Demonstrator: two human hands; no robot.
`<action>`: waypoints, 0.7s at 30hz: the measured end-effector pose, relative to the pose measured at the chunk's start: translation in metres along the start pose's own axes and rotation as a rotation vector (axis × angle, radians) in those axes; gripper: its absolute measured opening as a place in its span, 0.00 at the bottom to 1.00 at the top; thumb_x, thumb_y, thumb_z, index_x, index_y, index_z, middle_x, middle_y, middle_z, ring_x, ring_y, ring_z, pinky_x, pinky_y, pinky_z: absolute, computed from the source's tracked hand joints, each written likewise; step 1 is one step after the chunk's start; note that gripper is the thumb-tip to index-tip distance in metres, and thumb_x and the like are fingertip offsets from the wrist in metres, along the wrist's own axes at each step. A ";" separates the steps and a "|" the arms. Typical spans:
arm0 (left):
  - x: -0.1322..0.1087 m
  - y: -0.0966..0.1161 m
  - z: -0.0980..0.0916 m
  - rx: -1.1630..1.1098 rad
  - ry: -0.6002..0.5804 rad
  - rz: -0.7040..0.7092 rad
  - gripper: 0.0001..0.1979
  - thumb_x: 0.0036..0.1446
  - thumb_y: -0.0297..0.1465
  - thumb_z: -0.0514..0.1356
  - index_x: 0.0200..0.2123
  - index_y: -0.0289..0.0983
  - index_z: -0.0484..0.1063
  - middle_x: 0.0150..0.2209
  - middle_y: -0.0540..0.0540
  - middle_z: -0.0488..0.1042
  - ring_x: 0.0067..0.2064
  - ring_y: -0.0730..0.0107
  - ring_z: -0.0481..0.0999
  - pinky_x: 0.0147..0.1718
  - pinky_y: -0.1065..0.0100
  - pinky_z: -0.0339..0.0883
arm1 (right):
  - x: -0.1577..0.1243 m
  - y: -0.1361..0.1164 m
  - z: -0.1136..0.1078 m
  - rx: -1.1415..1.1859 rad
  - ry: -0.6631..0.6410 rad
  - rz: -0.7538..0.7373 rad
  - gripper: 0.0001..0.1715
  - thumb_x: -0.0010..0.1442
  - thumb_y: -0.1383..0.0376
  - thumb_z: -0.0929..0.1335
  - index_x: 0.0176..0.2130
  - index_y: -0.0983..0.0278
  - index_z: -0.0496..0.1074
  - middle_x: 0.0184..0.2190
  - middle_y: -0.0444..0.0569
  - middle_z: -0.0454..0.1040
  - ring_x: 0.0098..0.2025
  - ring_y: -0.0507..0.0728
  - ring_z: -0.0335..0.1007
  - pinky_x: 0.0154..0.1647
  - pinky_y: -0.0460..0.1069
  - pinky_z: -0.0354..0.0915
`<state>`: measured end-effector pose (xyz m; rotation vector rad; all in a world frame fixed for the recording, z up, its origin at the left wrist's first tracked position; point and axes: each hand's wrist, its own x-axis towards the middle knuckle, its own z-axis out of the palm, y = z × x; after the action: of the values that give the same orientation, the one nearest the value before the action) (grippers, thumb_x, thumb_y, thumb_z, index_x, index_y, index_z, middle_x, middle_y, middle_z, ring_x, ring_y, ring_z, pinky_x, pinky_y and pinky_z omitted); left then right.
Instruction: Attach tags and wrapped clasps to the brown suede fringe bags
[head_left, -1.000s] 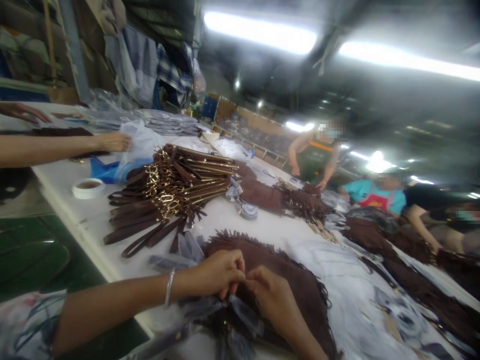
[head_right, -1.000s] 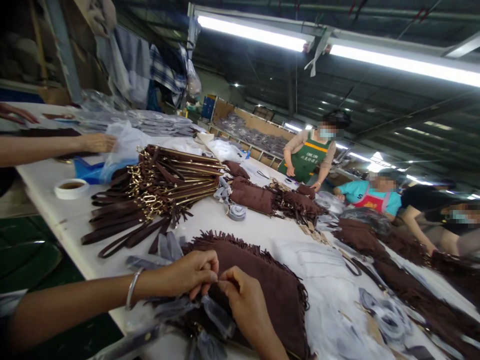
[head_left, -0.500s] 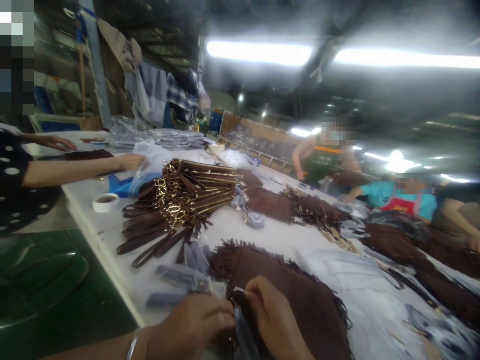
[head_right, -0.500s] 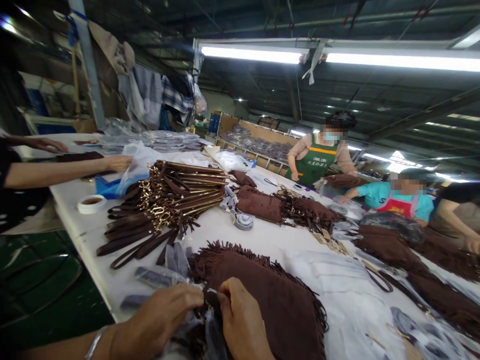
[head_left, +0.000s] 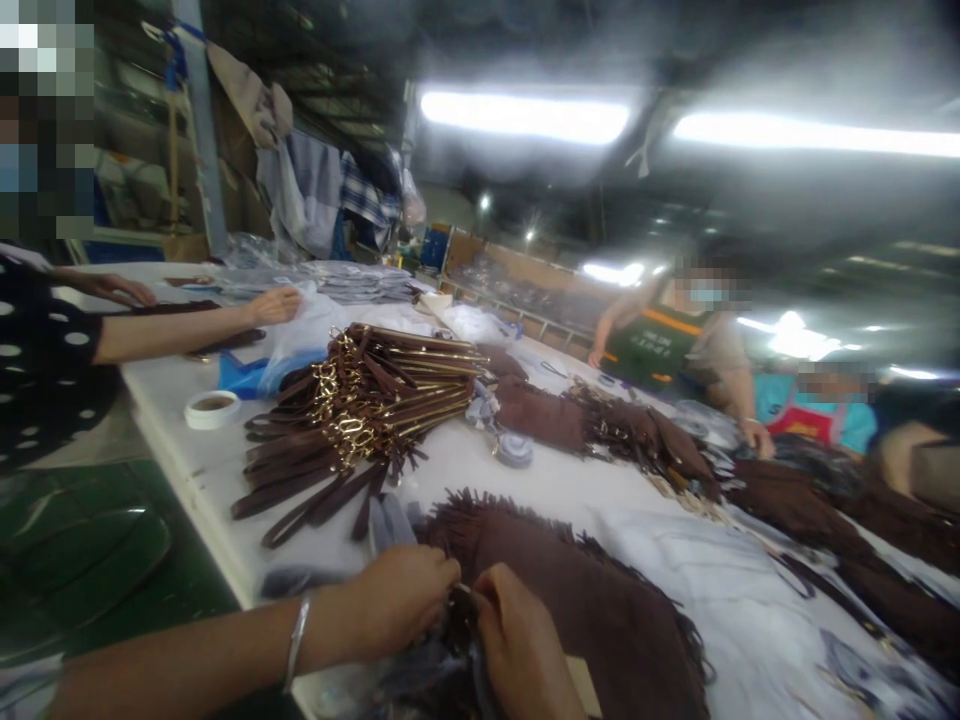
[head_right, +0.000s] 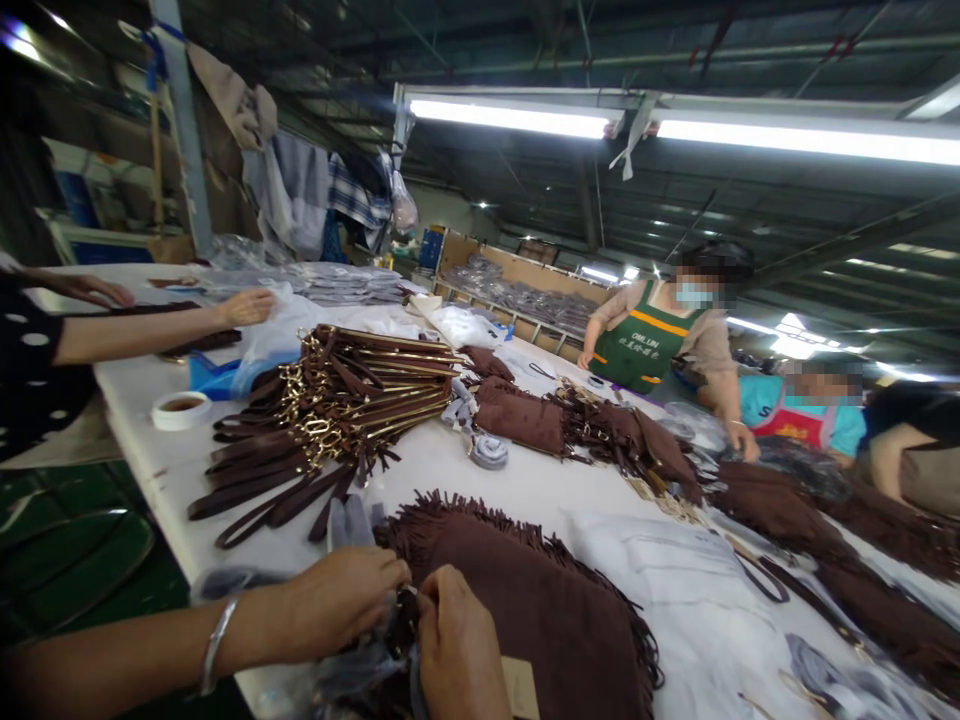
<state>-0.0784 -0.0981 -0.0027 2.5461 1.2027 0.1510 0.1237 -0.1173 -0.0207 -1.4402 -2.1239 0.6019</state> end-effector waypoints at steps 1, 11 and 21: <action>0.000 0.000 -0.002 0.016 -0.004 0.007 0.10 0.57 0.23 0.55 0.43 0.36 0.69 0.43 0.40 0.74 0.42 0.53 0.76 0.39 0.60 0.70 | 0.000 0.003 0.002 -0.009 -0.002 0.001 0.09 0.66 0.67 0.59 0.34 0.60 0.64 0.31 0.46 0.74 0.34 0.56 0.72 0.35 0.47 0.60; -0.002 -0.022 0.018 -0.157 0.092 -0.105 0.05 0.58 0.26 0.54 0.36 0.37 0.69 0.35 0.44 0.75 0.36 0.58 0.76 0.32 0.65 0.64 | 0.007 -0.019 -0.020 -0.098 -0.148 0.082 0.09 0.63 0.71 0.60 0.33 0.61 0.66 0.32 0.47 0.74 0.37 0.57 0.72 0.36 0.47 0.59; -0.005 -0.023 0.030 -0.221 0.166 -0.031 0.04 0.58 0.25 0.52 0.37 0.38 0.64 0.35 0.45 0.75 0.35 0.56 0.76 0.30 0.66 0.64 | 0.018 -0.026 -0.020 -0.176 -0.171 0.075 0.11 0.61 0.76 0.62 0.34 0.62 0.68 0.34 0.47 0.76 0.36 0.55 0.72 0.35 0.46 0.57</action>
<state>-0.0917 -0.0950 -0.0381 2.3585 1.2103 0.4691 0.1119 -0.1082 0.0134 -1.6204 -2.3134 0.5979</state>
